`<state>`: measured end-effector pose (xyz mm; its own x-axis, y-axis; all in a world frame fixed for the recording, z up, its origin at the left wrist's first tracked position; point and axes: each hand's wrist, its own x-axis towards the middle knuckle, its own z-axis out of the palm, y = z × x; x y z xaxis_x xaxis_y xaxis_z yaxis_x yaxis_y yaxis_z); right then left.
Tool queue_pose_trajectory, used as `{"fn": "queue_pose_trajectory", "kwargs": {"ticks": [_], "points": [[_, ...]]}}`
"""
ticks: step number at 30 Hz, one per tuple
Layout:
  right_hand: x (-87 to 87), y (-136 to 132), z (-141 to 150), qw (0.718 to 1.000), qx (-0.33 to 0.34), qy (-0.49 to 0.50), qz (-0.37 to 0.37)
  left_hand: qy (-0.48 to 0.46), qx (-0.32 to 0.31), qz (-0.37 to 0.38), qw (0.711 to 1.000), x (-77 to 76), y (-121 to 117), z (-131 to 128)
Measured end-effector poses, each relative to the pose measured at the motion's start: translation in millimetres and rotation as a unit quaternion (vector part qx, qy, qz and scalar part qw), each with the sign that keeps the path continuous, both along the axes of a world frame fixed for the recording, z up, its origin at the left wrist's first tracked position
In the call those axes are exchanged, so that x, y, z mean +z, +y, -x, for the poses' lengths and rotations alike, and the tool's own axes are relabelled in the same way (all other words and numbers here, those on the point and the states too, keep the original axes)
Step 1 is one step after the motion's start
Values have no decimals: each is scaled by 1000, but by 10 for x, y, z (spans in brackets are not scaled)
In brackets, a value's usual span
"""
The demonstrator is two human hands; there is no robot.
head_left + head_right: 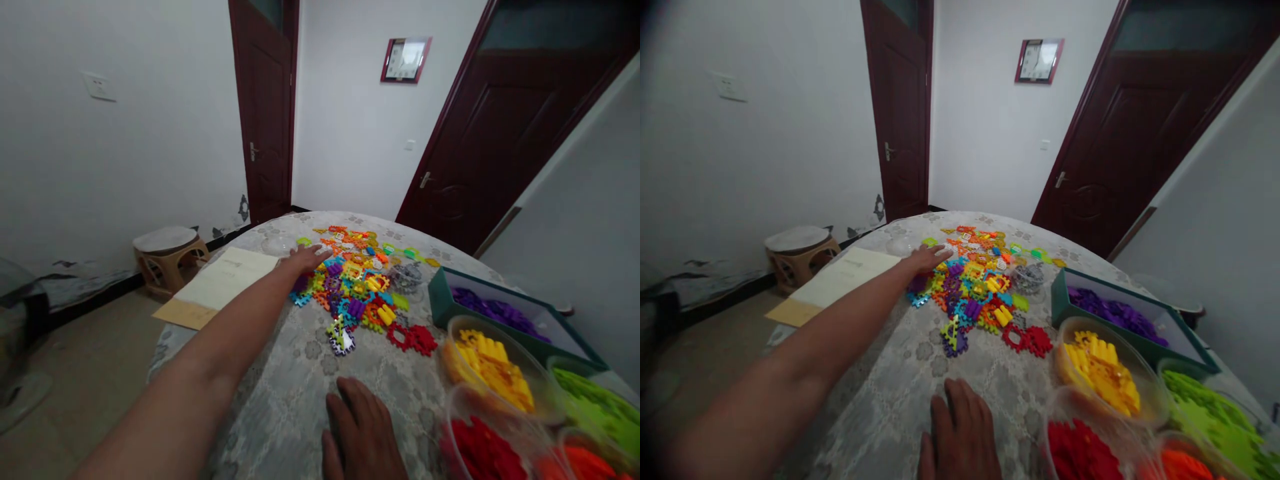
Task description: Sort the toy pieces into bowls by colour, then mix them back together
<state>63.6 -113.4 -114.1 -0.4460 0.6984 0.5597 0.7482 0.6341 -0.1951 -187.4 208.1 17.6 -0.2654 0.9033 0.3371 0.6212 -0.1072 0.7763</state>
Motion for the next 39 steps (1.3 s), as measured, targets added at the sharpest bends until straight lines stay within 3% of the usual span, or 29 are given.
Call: {"fn": "queue_pose_trajectory", "kwargs": {"ticks": [6,11,23,33,39], "points": [[8,-18,7,1000,-2,3,19,52,-12,142,988,-88,176,-137],[135,-47,9,1000,-6,-17,24,93,-15,201,975,-56,35,-239],[509,-155,214,997,-34,37,51,186,-17,249,950,78,-958,-546],[588,-152,228,993,-27,97,64,229,-4,262,937,38,-1734,-844],[585,-107,201,991,-58,94,70,229,-12,239,943,33,-2133,-1025]]}}
